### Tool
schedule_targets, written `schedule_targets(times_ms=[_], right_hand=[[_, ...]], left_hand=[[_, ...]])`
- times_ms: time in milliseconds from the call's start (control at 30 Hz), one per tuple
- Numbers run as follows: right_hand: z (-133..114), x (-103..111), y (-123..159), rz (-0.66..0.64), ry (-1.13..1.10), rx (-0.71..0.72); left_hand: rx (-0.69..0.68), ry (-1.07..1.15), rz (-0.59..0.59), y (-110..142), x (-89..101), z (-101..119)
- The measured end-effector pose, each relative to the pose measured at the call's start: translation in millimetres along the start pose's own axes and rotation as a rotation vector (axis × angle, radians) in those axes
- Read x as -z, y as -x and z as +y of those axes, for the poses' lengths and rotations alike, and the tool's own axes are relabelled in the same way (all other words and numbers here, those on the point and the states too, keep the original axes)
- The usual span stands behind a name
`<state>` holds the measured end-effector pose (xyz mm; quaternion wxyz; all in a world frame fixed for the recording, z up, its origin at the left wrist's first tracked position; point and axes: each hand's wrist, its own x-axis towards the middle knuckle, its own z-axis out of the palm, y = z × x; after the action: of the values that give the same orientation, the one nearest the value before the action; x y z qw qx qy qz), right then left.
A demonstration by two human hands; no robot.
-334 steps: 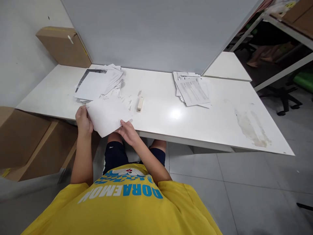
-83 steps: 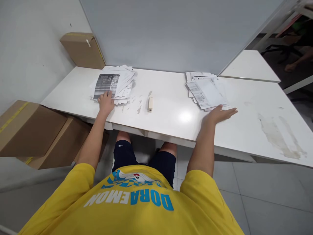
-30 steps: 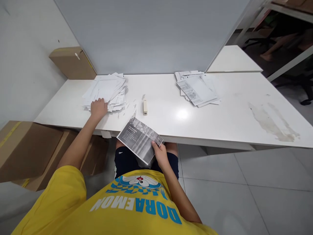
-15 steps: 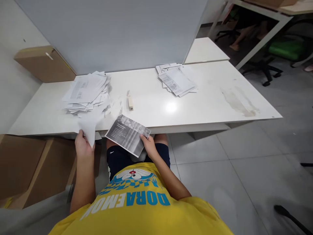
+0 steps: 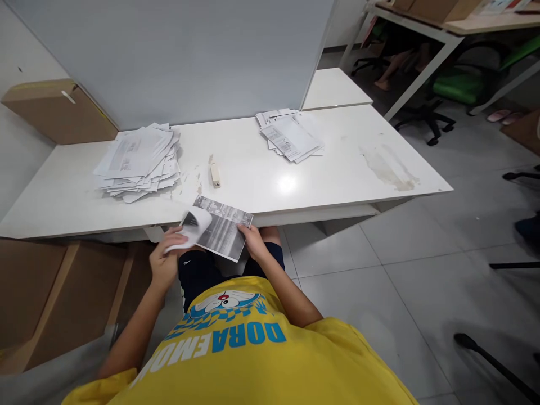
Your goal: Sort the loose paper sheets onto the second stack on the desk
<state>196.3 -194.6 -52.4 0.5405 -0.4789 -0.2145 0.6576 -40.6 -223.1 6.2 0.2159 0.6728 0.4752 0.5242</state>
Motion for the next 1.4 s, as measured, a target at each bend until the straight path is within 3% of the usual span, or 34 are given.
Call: schedule_targets(times_ms=[67, 133, 233, 400, 533, 633, 700, 800, 833, 867, 967, 1133, 1267, 1400], right_hand=[[-2.4, 3.7, -4.2, 0.000, 0.002, 0.000], [-5.4, 9.5, -8.2, -0.022, 0.033, -0.014], [-11.4, 19.9, -12.5, -0.073, 0.078, -0.066], [-24.4, 31.0, -16.2, -0.153, 0.033, -0.109], [-34.4, 34.0, -12.6, -0.151, 0.026, -0.043], [-37.5, 36.6, -7.2, -0.115, 0.077, -0.043], [-37.2, 38.7, -5.1, -0.085, 0.124, -0.064], [-36.5, 41.3, -5.3, -0.039, 0.159, -0.083], [-37.0, 41.7, -5.8, -0.031, 0.162, -0.086], [-38.0, 41.9, -6.3, -0.028, 0.162, -0.086], [-43.0, 41.4, -6.7, -0.038, 0.174, -0.075], [-50.8, 43.1, -3.2, -0.062, 0.229, -0.019], [-60.5, 47.8, -6.5, -0.042, 0.302, 0.191], [-80.6, 48.8, -32.0, 0.004, 0.366, 0.463]], left_hand=[[-0.083, -0.118, -0.276, -7.1, -2.5, -6.4], [-0.098, -0.261, -0.402, -16.7, -5.0, -18.5], [-0.088, -0.342, -0.456, -34.1, -5.4, -41.4], [-0.090, -0.245, -0.555, -55.5, 0.2, -69.1], [-0.096, -0.222, -0.544, -52.7, 2.4, -68.5], [0.009, -0.129, -0.552, -35.5, -1.5, -55.8], [0.181, 0.034, -0.399, -18.6, -8.4, -44.9], [0.511, 0.257, 0.112, 3.6, -23.2, -30.8], [0.604, 0.307, 0.227, 7.5, -28.1, -27.8], [0.679, 0.348, 0.268, 9.1, -32.5, -25.9], [0.783, 0.389, 0.148, 2.6, -40.8, -27.5], [0.632, 0.051, 0.043, -14.1, -40.9, -33.5], [0.390, -0.155, -0.019, -25.3, -43.5, -22.2], [0.196, -0.010, -0.138, -57.2, -59.1, -25.6]])
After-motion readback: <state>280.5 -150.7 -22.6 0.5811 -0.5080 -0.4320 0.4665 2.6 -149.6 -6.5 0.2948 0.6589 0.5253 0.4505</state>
